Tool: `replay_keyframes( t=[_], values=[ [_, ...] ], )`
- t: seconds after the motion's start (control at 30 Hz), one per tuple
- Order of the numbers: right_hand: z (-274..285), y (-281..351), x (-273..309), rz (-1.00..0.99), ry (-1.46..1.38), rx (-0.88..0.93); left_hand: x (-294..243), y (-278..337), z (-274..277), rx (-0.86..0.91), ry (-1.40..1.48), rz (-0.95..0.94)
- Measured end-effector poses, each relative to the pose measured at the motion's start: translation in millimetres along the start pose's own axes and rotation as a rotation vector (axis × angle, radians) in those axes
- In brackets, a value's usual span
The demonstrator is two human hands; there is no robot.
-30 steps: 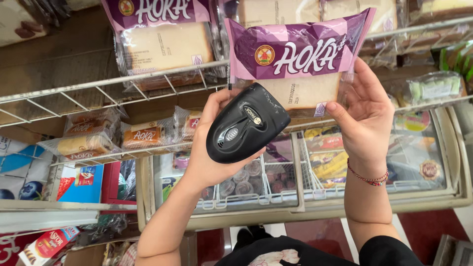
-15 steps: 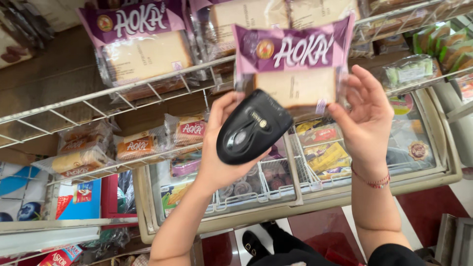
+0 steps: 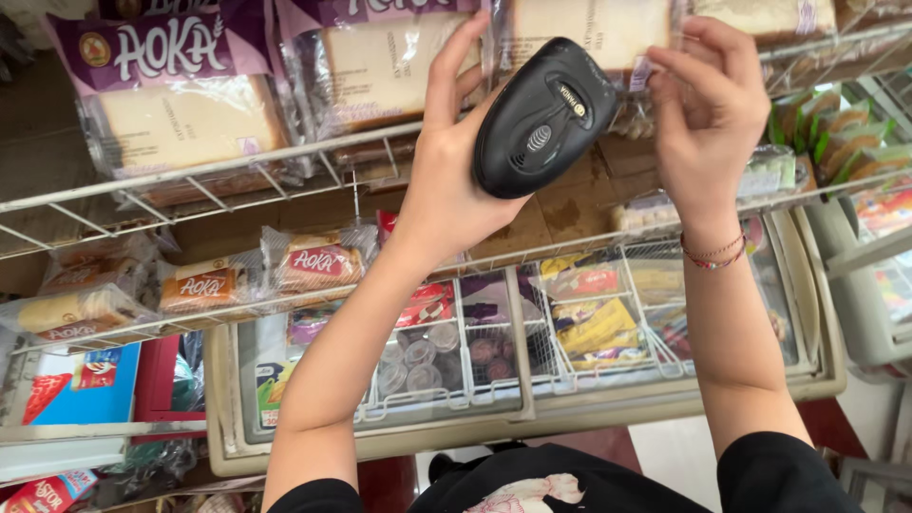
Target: The person picks up bread packages from a cardboard box, scans them using a handheld scanner, and places them onto a wire shelf.
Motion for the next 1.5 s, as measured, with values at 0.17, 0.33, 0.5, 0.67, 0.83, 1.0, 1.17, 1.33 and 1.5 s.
replay_keyframes(
  t=[0.17,0.33,0.5,0.67,0.83,1.0,1.17,1.33,1.5],
  values=[
    [9.2,-16.8,0.4,0.208,0.234,0.197,-0.7,-6.6,-4.4,0.075,-0.096,0.109],
    [7.0,-32.2,-10.1,0.220,0.286,0.245,-0.7,-19.2,-3.3,0.142,-0.192,0.159],
    [3.9,-44.9,-13.3,0.162,0.283,0.291,4.1,-31.3,-0.7,0.186,-0.189,0.219],
    [12.4,-43.7,-6.1,0.165,0.359,0.299,3.9,-33.0,13.0,0.293,-0.144,0.202],
    [10.6,-47.3,0.3,0.101,0.294,0.359,7.8,-37.1,20.3,0.381,-0.096,0.277],
    [8.0,-48.9,3.7,0.138,0.308,0.391,8.8,-40.2,17.7,0.367,-0.142,0.204],
    [11.6,-46.2,9.4,0.012,0.214,0.365,0.0,-47.1,34.1,0.442,0.004,0.324],
    [7.3,-43.8,15.8,0.028,0.240,0.356,2.3,-49.7,34.4,0.523,-0.024,0.420],
    [0.8,-43.2,18.8,0.126,0.340,0.335,2.5,-49.1,33.2,0.324,0.001,0.138]
  ],
)
Point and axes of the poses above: each hand's wrist, its own y-axis away from the middle knuckle, its own z-axis out of the back of the hand, x = y × z, the point moved 1 cm from there along -y, towards the middle knuckle, and after that the axes turned 2 degrees about -z, right-handed, at the moved point
